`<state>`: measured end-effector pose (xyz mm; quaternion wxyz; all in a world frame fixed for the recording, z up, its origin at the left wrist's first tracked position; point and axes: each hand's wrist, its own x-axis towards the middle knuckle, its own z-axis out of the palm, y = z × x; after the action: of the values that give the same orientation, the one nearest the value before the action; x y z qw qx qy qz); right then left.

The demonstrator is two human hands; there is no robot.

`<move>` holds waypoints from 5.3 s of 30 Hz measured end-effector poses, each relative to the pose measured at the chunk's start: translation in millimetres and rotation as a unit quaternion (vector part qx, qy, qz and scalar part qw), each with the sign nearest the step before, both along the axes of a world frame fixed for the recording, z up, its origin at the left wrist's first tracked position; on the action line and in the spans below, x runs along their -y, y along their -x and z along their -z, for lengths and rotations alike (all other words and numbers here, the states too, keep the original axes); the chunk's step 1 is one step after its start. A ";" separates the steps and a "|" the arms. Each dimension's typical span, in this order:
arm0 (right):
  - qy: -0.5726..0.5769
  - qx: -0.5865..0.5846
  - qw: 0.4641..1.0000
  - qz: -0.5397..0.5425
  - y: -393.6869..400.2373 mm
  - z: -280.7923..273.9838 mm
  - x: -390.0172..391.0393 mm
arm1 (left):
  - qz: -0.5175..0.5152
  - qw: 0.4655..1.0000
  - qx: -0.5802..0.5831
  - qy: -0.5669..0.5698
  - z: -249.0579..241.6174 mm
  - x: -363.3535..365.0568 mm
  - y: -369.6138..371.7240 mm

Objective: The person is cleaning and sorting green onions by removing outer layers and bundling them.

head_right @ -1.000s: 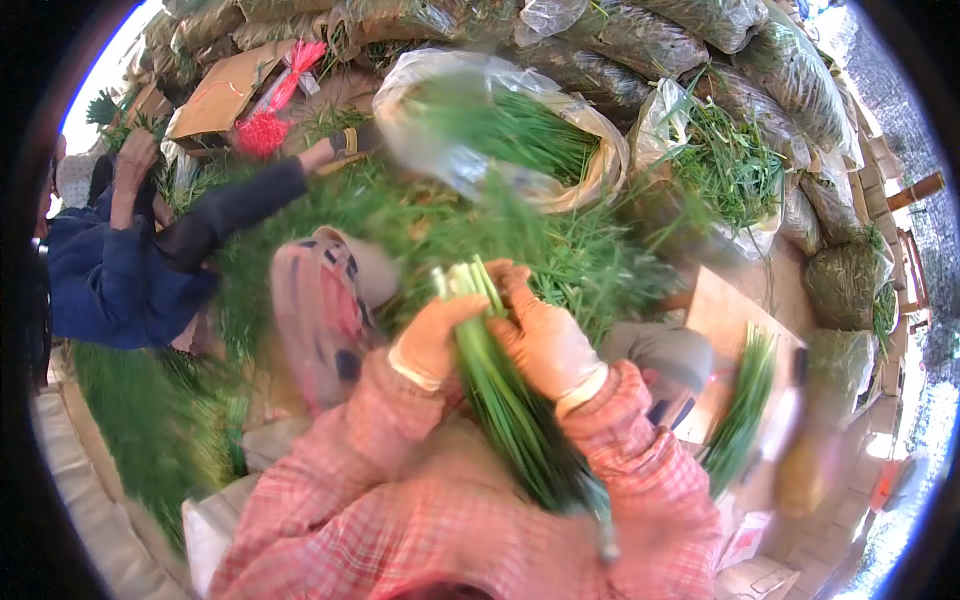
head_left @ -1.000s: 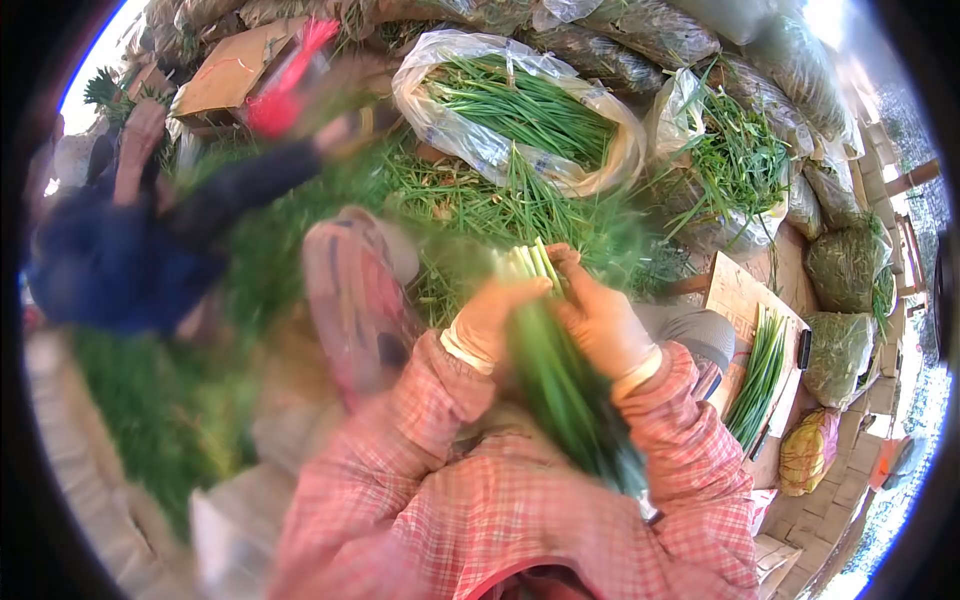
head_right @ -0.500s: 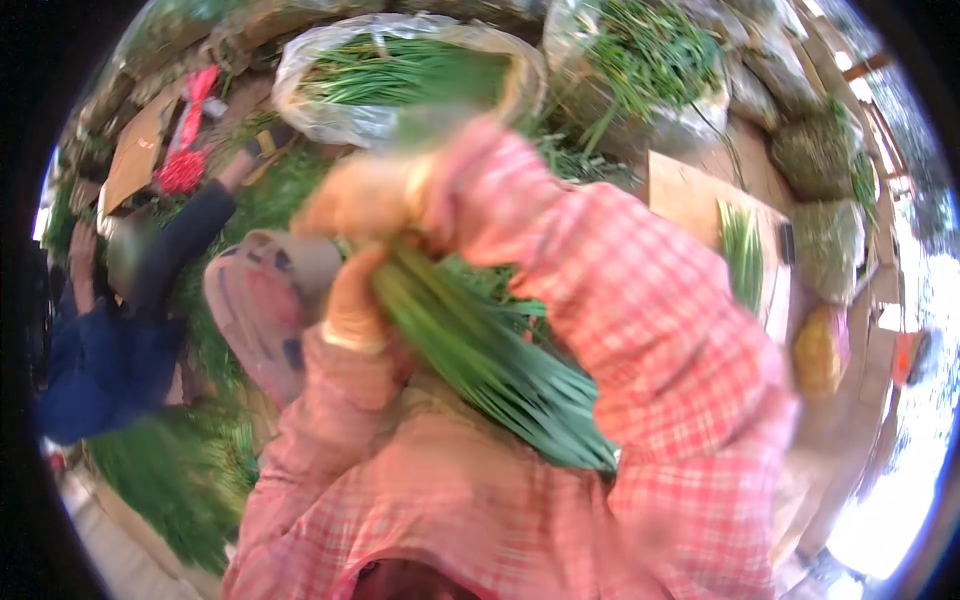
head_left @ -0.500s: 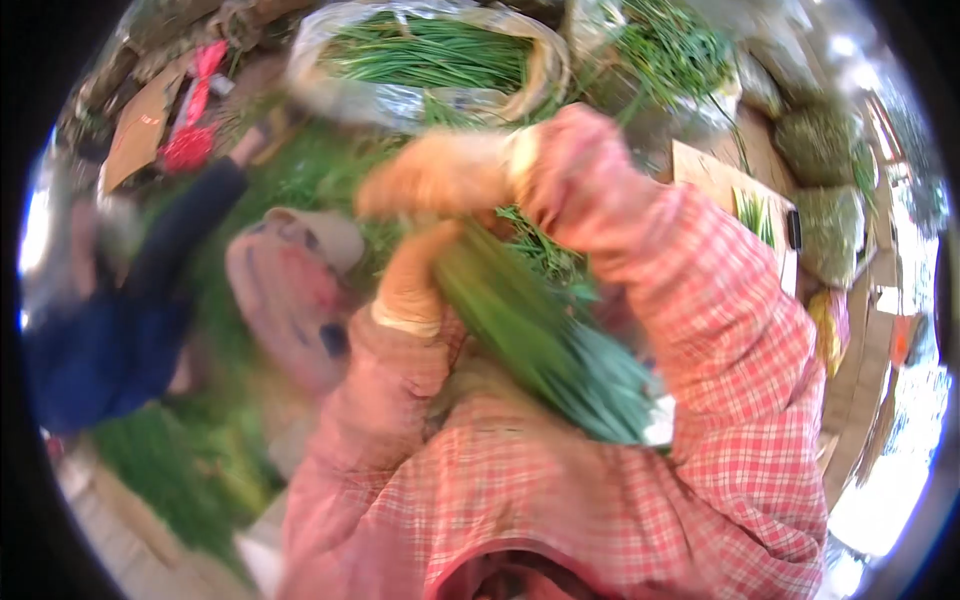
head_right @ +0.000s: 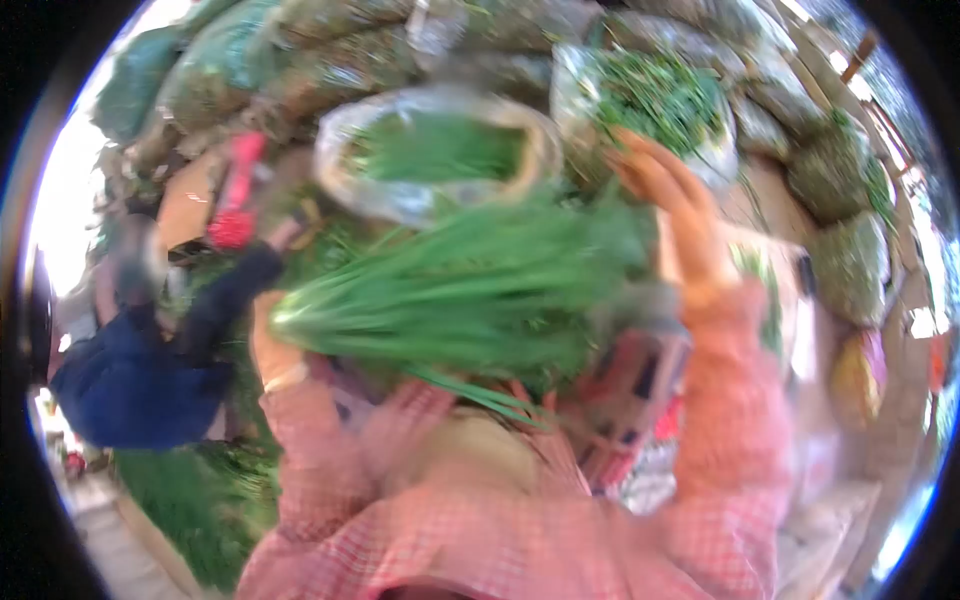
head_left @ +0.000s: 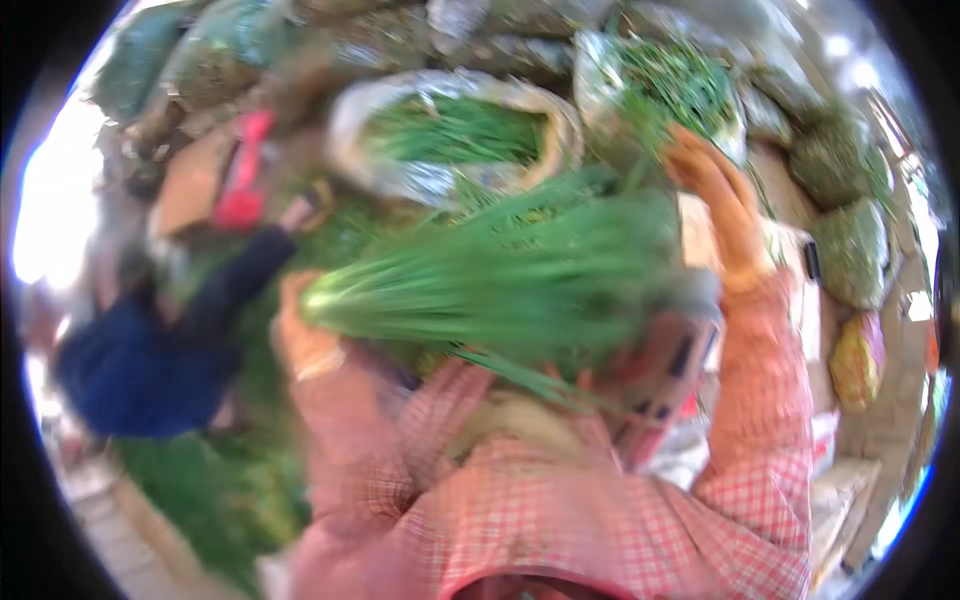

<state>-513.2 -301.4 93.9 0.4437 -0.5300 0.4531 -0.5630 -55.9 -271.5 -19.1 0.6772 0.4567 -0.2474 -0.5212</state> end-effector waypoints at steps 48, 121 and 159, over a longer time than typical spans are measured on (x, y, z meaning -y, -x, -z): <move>0.407 -0.236 0.874 0.124 11.2 -146.5 -106.2 | 0.446 0.726 -0.055 0.520 -309.1 -33.2 337.6; 0.241 -0.471 0.812 -0.248 -328.3 306.6 437.0 | -0.370 0.878 -0.261 -0.154 233.7 358.4 55.5; -0.051 -0.249 0.926 -0.280 -335.5 241.3 423.4 | -0.273 0.922 0.274 -0.012 175.3 328.5 87.9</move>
<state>-177.6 -724.8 -147.4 0.4826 -0.7352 0.4100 -0.2420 -143.8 -600.0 -194.4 0.6936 0.6396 -0.2823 -0.1736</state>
